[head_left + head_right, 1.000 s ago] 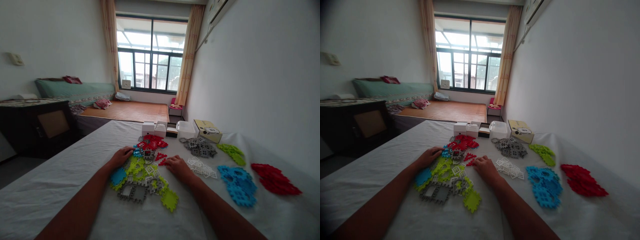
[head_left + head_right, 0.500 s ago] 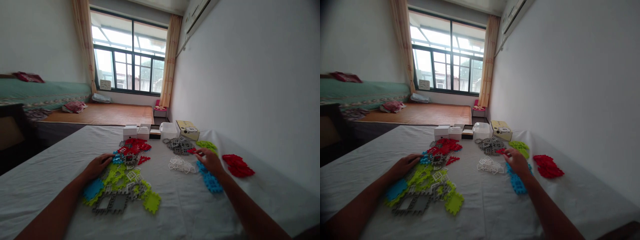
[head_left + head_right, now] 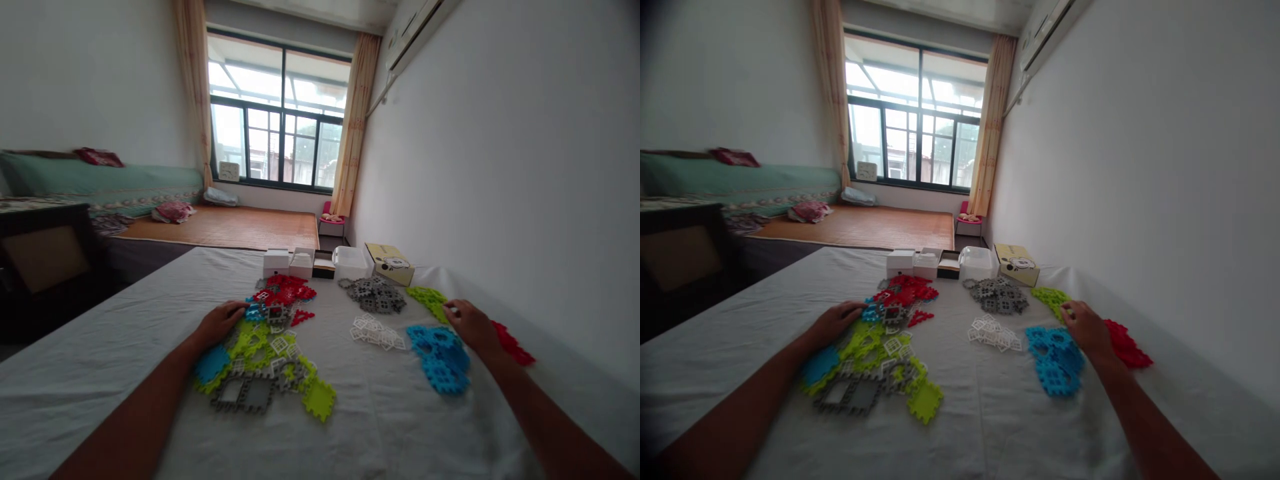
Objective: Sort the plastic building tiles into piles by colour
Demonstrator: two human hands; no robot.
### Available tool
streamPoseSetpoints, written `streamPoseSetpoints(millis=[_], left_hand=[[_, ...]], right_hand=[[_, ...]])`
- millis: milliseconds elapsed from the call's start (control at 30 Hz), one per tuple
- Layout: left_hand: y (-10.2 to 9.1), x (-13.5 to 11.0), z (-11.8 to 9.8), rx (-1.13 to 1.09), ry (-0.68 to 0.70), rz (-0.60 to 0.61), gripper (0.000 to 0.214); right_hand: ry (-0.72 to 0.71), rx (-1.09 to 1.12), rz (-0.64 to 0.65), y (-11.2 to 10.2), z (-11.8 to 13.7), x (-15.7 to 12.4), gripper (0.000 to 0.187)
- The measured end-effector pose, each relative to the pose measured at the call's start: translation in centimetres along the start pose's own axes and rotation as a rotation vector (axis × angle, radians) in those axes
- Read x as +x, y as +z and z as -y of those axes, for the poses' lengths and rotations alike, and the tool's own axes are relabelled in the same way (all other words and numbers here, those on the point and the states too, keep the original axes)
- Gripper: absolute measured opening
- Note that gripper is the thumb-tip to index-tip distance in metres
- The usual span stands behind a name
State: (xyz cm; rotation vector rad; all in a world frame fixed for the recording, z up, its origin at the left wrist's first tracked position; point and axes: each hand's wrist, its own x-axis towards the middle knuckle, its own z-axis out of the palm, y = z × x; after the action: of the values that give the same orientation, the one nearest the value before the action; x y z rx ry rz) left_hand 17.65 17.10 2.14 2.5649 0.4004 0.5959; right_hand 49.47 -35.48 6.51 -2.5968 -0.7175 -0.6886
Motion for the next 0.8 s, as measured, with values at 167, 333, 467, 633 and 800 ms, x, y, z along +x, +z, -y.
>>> streamPoseSetpoints(millis=[167,333,467,633,800], left_hand=[[0.2,-0.3,0.4,-0.010,0.030,-0.004,0.045],[0.2,-0.5,0.4,-0.032,0.033,-0.007,0.043],[0.0,-0.5,0.1,-0.026,0.041,-0.003,0.043],[0.0,-0.4,0.3,-0.029,0.064,0.002,0.043],[0.2,0.0,1.1,-0.021,0.055,0.010,0.044]], right_hand=[[-0.547,0.382,0.338,3.2,17.9,-1.8,0.024],[-0.712,0.432,0.406,6.5,27.9,-2.5,0.038],[-0.653,0.348,0.409,8.6,30.2,-1.6,0.033],[-0.623,0.320,0.407,7.3,28.4,-2.6,0.023],[-0.470,0.280,0.296,3.8,20.2,-2.9,0.025]])
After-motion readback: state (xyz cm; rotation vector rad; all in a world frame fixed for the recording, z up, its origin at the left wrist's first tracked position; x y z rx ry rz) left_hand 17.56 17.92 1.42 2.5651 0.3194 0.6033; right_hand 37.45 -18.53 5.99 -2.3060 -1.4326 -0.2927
